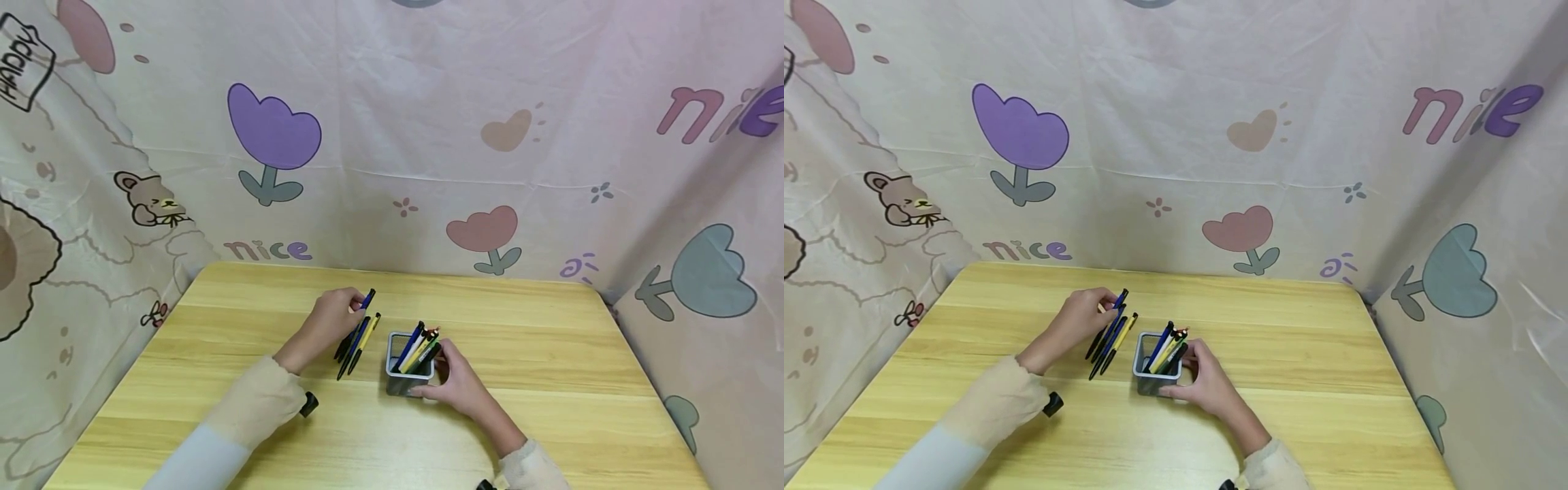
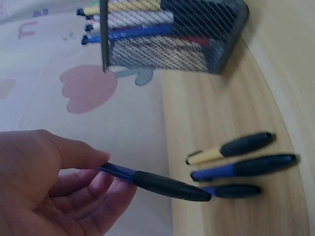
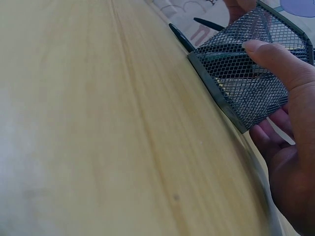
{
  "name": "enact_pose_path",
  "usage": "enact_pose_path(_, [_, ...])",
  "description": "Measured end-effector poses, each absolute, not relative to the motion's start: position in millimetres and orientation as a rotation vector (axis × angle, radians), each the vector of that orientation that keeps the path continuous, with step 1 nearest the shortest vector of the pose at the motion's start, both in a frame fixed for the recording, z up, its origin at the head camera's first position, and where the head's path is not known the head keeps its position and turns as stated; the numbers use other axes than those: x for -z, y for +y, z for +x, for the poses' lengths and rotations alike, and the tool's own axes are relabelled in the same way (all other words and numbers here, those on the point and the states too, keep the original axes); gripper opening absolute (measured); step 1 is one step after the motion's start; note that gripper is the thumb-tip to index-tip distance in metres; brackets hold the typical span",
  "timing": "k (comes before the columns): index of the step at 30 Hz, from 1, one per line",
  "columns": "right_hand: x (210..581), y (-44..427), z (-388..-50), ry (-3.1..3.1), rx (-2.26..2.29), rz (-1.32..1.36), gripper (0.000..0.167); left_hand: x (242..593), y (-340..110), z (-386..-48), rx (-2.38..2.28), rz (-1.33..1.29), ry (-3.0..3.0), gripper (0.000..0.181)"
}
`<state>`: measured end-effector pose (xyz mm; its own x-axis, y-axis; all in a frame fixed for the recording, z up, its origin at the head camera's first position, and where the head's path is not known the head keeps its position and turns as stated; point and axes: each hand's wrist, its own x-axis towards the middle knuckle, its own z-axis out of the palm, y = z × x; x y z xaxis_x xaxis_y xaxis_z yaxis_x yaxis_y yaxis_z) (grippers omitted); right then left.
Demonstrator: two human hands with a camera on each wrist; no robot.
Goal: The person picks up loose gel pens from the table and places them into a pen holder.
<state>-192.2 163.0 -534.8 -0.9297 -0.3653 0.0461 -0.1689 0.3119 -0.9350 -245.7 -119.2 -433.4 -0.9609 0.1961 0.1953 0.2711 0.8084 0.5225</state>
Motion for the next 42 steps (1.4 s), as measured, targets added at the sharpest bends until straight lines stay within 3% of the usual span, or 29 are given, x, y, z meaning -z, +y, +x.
enact_pose_path(22, [532,162,-192,2.360,1.707,-0.527,0.080,391,-82,-211,0.890,-0.607,-2.660,0.012])
enact_pose_path(42, [532,161,-192,2.336,1.755,-0.589,0.077,378,-57,-195,1.085,-0.813,-2.484,0.014])
